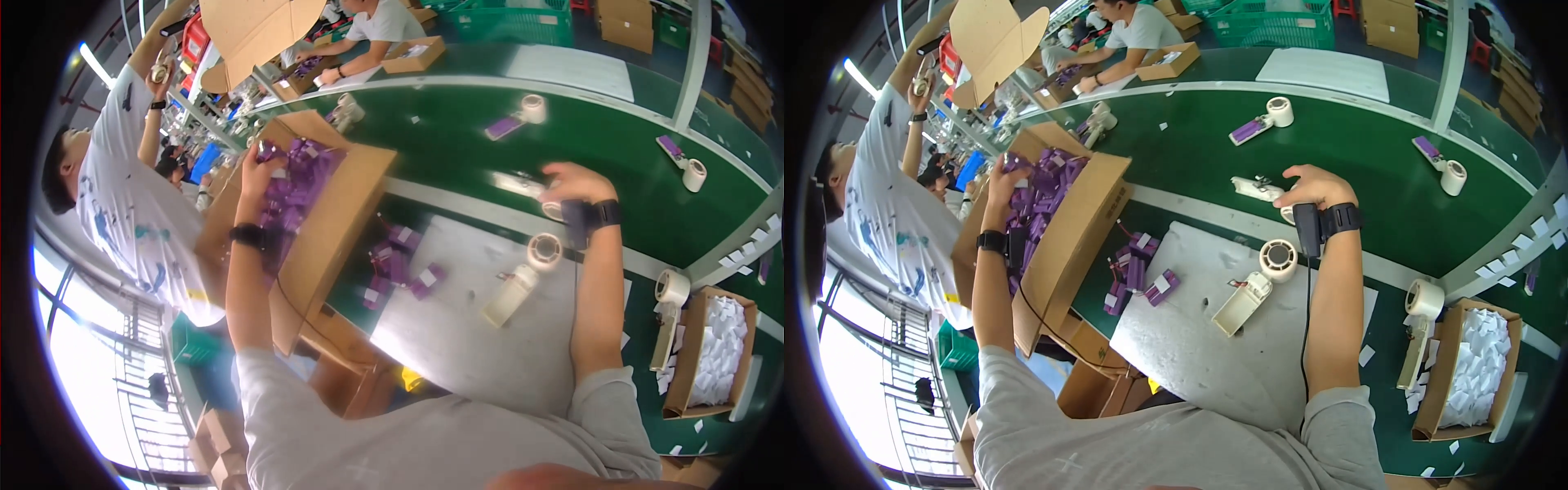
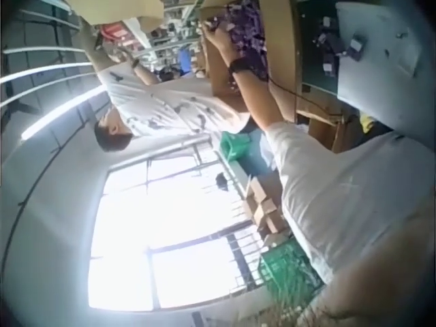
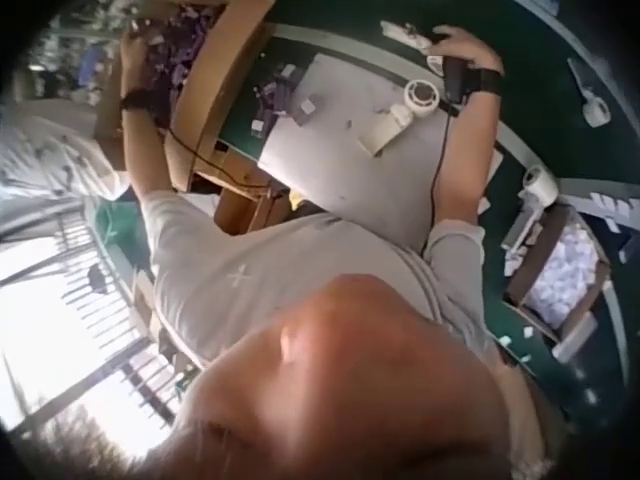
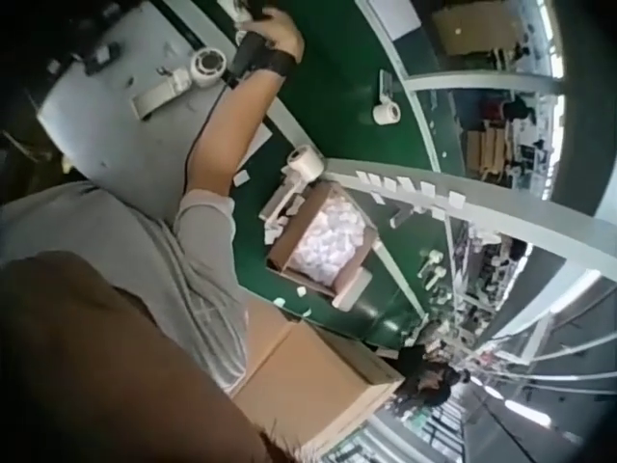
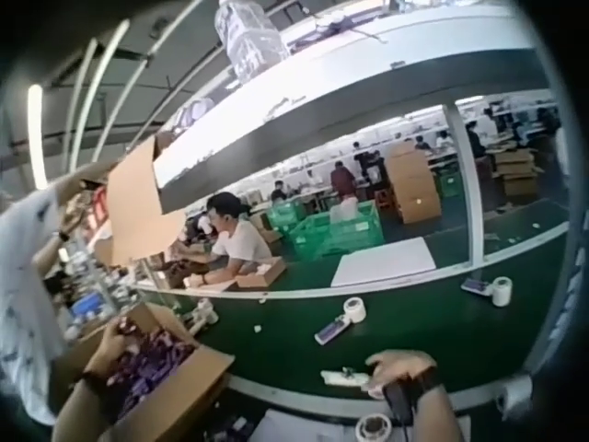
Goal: The person assembles handheld fans by connecting battery pack wires to circuit boards and pressing the batteries into the fan housings. This process is repeated for multiple fans using battery packs retrieved from a cardboard box.
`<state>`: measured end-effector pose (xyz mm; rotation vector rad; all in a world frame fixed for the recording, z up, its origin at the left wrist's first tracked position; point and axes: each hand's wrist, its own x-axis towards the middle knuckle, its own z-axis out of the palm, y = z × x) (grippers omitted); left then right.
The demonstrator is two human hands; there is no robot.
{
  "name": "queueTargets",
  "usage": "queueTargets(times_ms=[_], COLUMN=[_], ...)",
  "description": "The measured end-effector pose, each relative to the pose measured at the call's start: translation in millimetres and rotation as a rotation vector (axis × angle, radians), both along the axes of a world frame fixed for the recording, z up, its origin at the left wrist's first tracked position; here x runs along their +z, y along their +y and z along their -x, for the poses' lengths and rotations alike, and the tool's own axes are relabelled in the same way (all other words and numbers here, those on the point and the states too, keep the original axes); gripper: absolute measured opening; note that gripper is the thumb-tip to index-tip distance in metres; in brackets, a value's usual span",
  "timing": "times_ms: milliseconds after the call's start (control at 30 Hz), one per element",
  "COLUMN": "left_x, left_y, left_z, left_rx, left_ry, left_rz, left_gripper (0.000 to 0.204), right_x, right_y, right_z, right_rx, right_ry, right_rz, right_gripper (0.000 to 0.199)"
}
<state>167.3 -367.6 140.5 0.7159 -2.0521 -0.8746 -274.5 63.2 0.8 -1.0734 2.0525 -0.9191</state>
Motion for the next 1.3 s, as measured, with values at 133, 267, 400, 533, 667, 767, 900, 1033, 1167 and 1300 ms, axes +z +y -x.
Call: queueTargets(times_ms=[133, 267, 400, 533, 667, 767, 900, 1033, 1167, 1300], left_x=[57.5, 108.1, 96.8, 18.6, -90.4, -123.2, -127.7, -123.6, -121.8, -137.6], left_y=[75.5, 192.7, 241.7, 278.5, 292.4, 279.0, 264.8, 254.8, 236.9, 207.9], left_z=[26.2, 57.5, 72.0, 97.0, 83.8, 71.8, 62.0, 59.0, 61.1, 57.5], left_rx=[-0.046, -0.114, -0.259, -0.285, -0.214, -0.203, -0.121, 0.026, -0.106, -0.031], left_ry=[0.194, 0.357, 0.177, -0.104, -0.405, -0.382, -0.388, -0.476, -0.164, 0.028], left_rz=[-0.087, -0.182, -0.206, -0.222, 0.287, 0.547, 0.302, 0.615, 0.117, -0.054], left_gripper=[0.037, 0.033, 0.031, 0.045, 0.040, 0.042, 0.044, 0.042, 0.034, 0.027], right_x=[-11.5, -11.4, -8.5, -7.3, 7.1, 10.7, 32.3, 57.4, 93.5, 130.1], right_y=[-4.3, -2.7, 4.1, 17.7, 9.1, 9.4, 20.4, 28.1, 26.0, 52.0], right_z=[5.1, 4.3, 3.6, 22.2, 13.8, 16.4, -0.9, -12.3, -30.8, -62.7], right_rx=[0.045, -0.034, -0.145, -0.144, -0.110, -0.138, -0.182, -0.103, -0.104, -0.155], right_ry=[-0.056, -0.126, -0.272, -0.269, -0.283, -0.306, -0.357, -0.346, -0.210, 0.141], right_rz=[-0.080, -0.056, 0.097, 0.093, 0.151, 0.229, 0.378, 0.608, 0.816, 0.599], right_gripper=[0.074, 0.063, 0.046, 0.035, 0.026, 0.026, 0.037, 0.041, 0.045, 0.049])
